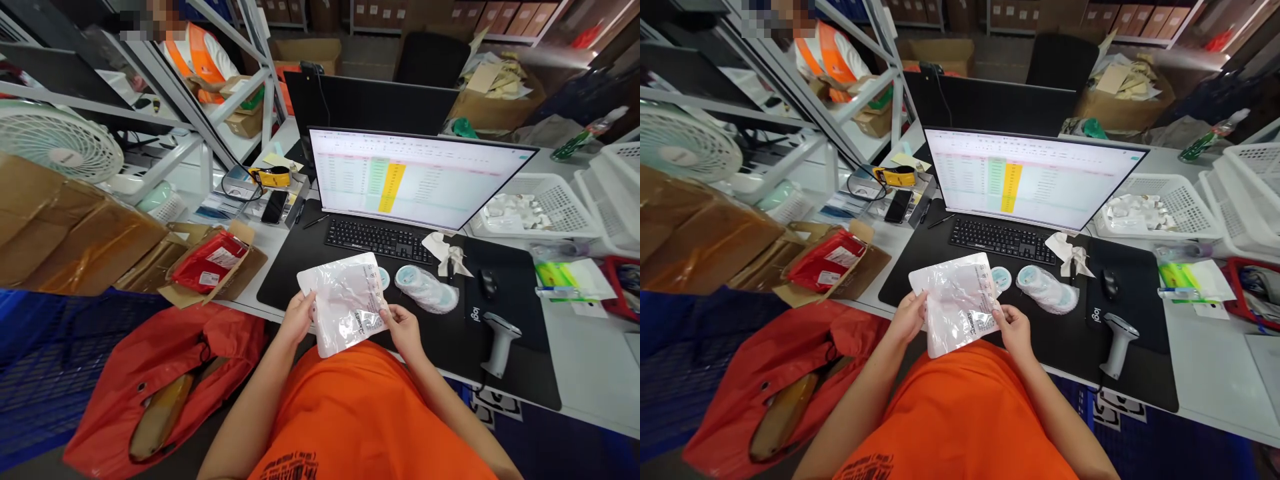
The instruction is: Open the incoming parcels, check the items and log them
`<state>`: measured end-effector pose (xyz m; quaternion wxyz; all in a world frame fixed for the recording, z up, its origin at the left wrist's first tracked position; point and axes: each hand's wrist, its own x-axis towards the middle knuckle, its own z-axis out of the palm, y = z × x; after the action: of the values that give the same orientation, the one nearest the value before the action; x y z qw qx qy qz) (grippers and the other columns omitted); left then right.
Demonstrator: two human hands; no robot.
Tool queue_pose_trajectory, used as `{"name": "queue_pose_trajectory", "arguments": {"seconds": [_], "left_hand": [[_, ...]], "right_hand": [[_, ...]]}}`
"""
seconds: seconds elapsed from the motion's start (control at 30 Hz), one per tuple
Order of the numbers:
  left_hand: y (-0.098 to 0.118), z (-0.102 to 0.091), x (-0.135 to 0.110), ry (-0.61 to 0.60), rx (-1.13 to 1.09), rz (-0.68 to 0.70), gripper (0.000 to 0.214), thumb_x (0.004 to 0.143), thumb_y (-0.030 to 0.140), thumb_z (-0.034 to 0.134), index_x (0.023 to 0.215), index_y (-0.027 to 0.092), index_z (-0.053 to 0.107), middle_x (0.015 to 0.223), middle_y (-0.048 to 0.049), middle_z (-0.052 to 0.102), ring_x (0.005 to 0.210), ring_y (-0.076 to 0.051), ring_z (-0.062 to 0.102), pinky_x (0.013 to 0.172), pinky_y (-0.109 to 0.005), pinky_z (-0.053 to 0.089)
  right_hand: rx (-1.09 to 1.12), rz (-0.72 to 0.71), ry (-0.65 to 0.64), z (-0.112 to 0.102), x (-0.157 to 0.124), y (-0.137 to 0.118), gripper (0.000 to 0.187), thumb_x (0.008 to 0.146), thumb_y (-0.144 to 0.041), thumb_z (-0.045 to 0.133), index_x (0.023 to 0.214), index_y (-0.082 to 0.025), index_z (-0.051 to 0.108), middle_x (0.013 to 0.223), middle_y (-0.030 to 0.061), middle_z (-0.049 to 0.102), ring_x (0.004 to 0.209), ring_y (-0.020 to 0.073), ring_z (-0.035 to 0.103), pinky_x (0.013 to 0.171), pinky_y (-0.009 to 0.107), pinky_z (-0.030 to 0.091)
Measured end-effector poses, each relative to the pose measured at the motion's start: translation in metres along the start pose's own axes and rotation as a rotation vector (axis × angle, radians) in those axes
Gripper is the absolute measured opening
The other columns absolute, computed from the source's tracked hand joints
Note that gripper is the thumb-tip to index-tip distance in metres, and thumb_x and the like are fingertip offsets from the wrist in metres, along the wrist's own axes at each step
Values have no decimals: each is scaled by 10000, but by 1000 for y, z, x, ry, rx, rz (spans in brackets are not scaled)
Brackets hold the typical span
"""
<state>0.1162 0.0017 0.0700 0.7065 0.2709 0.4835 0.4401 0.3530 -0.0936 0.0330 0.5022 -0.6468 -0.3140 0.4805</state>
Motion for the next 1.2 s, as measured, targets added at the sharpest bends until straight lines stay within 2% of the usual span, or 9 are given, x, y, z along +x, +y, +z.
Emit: {"name": "queue_pose_trajectory", "arguments": {"seconds": [0.17, 0.33, 0.47, 0.63, 0.8, 0.9, 1.03, 1.1, 1.2], "left_hand": [[-3, -20, 2, 6, 53, 7, 493, 608, 503, 879, 887, 134, 708, 792, -78, 755, 764, -234, 712, 733, -341, 548], [-11, -47, 21, 168, 106, 35, 579, 554, 557, 883, 895, 132, 687, 759, -65, 741, 709, -221, 697, 703, -339, 545], [-6, -83, 35, 276, 132, 53, 644, 505, 592, 883, 912, 144, 662, 753, -47, 730, 654, -195, 672, 667, -321, 539], [-7, -119, 50, 392, 230, 41, 549, 656, 597, 791, 936, 148, 648, 759, -70, 715, 648, -215, 670, 651, -359, 550], [-10, -133, 77, 538, 432, 76, 450, 817, 592, 630, 878, 147, 623, 776, -112, 699, 762, -274, 694, 701, -404, 560], [-5, -133, 86, 607, 635, 158, 372, 862, 497, 603, 944, 134, 618, 923, -176, 699, 1007, -353, 663, 819, -466, 544], [-11, -112, 80, 618, 890, 351, 477, 825, 300, 659, 1243, 108, 533, 1386, -256, 505, 1396, -405, 375, 1080, -548, 390], [-24, -91, 74, 474, 1019, 429, 531, 788, 220, 682, 1291, 141, 533, 1445, -211, 474, 1417, -371, 360, 1152, -523, 327], [-48, -49, 73, 24, 1381, 578, 543, 792, 79, 591, 1325, 167, 545, 1445, -176, 503, 1380, -321, 432, 1166, -489, 331]], "right_hand": [[-13, 39, -100, -3, -1, 11, 561, 732, -695, 713, 837, -144, 710, 744, 77, 704, 624, 189, 603, 603, 290, 480], [-164, 48, -207, -5, 0, 28, 543, 780, -686, 620, 811, -151, 710, 693, 82, 695, 648, 221, 640, 618, 310, 506], [-358, 41, -251, -26, -3, 44, 429, 828, -551, 559, 935, -166, 718, 767, 76, 715, 740, 234, 681, 711, 324, 518], [-655, 13, -238, -57, -9, 58, 342, 856, -384, 478, 993, -174, 711, 898, 87, 722, 824, 243, 676, 769, 335, 488], [-902, -34, -243, -63, -15, 72, 265, 871, -251, 491, 993, -186, 716, 1058, 94, 705, 947, 244, 651, 826, 315, 449], [-968, -49, -253, -65, -18, 80, 251, 871, -212, 498, 996, -182, 713, 1040, 84, 700, 940, 227, 648, 817, 294, 450], [-1007, -46, -191, -83, -19, 85, 288, 897, -235, 456, 1045, -168, 694, 1061, 91, 680, 941, 218, 639, 851, 300, 465], [-1015, -68, -79, -102, -20, 85, 347, 915, -256, 401, 1102, -137, 669, 1107, 126, 655, 1008, 236, 617, 935, 335, 458], [-1063, -153, 332, -143, -23, 86, 436, 883, -297, 427, 1198, -65, 621, 1183, 213, 600, 1163, 318, 538, 1046, 440, 408]]}}
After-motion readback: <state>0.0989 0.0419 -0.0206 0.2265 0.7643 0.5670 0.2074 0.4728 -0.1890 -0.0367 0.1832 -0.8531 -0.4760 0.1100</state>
